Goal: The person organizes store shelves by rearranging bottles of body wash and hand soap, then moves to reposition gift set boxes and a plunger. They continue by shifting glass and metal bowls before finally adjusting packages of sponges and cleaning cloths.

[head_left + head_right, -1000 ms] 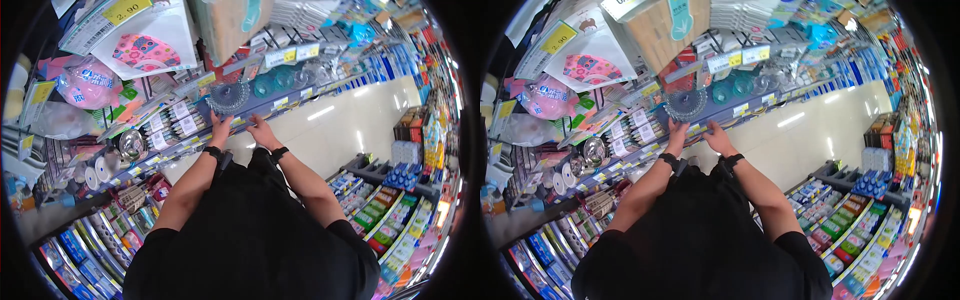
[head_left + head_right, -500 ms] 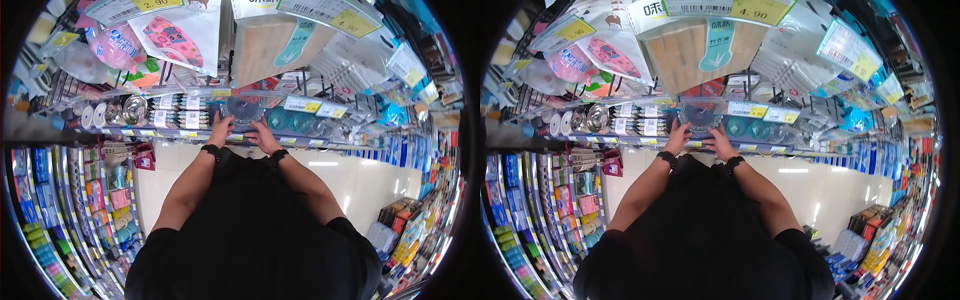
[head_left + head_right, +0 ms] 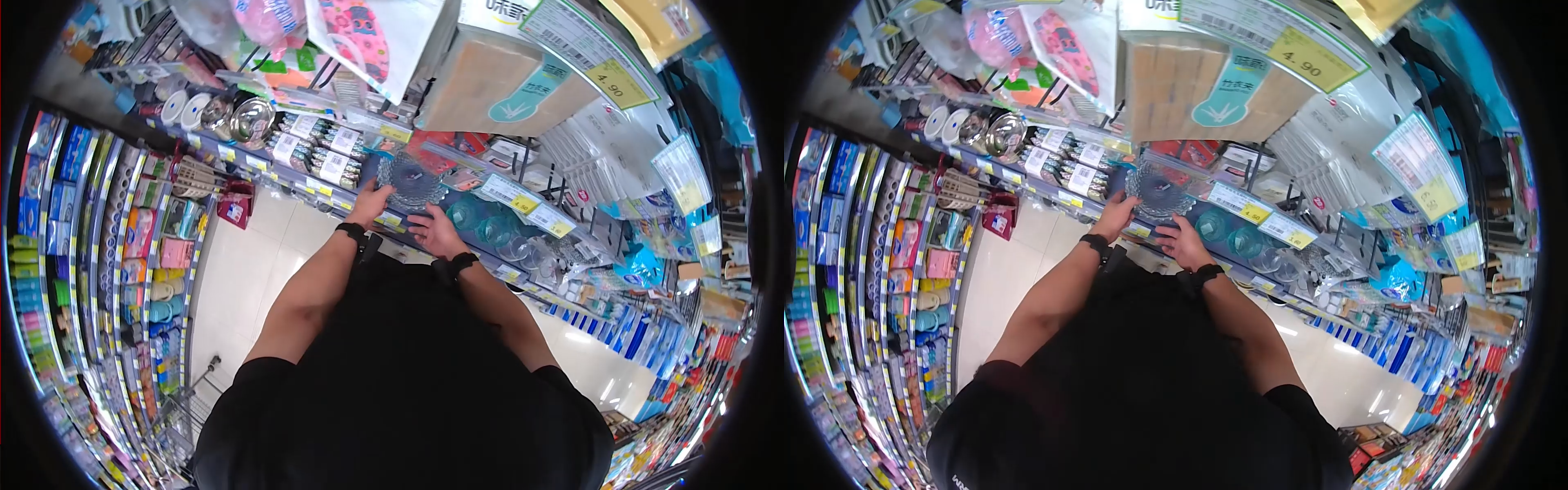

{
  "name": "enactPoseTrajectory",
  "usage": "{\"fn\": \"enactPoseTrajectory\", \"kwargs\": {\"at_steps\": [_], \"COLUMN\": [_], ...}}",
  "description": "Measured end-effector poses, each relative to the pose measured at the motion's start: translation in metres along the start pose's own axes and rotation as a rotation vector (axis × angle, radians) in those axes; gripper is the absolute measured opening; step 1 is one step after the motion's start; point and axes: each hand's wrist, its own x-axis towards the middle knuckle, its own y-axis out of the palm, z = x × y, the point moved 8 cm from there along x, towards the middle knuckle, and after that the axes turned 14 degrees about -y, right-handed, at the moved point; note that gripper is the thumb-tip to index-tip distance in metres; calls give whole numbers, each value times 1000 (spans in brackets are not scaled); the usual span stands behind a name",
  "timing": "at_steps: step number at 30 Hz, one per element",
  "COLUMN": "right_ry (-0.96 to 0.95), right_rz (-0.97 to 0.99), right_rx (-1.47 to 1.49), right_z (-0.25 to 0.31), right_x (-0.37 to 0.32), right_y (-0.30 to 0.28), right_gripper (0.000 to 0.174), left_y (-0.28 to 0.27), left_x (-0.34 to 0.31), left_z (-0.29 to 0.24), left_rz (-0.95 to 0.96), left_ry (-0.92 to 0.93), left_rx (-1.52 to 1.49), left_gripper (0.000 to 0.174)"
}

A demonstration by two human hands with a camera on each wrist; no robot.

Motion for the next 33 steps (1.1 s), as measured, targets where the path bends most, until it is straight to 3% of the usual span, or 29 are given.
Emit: {"fn": "enactPoseTrajectory", "kwargs": {"at_steps": [2,4,9,12,16,17,20,22,24,25,29,33], "right_ry": [35,44,55,55,49,40,42,45,49,62,107,175], "right_rz": [38,55,68,56,57,50,16,35,55,59,127,239], "right_rx": [-6,-10,-10,-18,-35,-55,-93,-112,-133,-150,-204,-264], "right_z": [-4,-8,-11,-12,-15,-16,-18,-25,-35,-41,-54,-79], "right_x": [1,2,-5,-10,-13,-15,-22,-20,-15,-11,-3,9], "right_y": [-1,-3,2,4,6,6,10,10,7,5,31,83], "right_gripper": [57,57,58,57,59,59,54,50,46,42,35,33], "left_y": [-6,-11,-18,-16,-28,-22,-22,-29,-30,-38,-96,-210], "left_x": [-1,-7,-24,-29,11,-21,-38,-33,-50,-42,-62,-70], "left_z": [1,-2,-9,-16,6,-7,-8,2,11,29,64,125], "left_rz": [-24,-97,-164,-142,-276,-237,-224,-217,-47,42,63,-133], "left_ry": [16,47,65,117,182,106,144,184,117,-22,-99,-190], "left_rx": [6,137,211,294,407,369,334,322,23,-15,-100,-151], "left_gripper": [86,52,74,74,83,87,90,84,71,52,34,35]}}
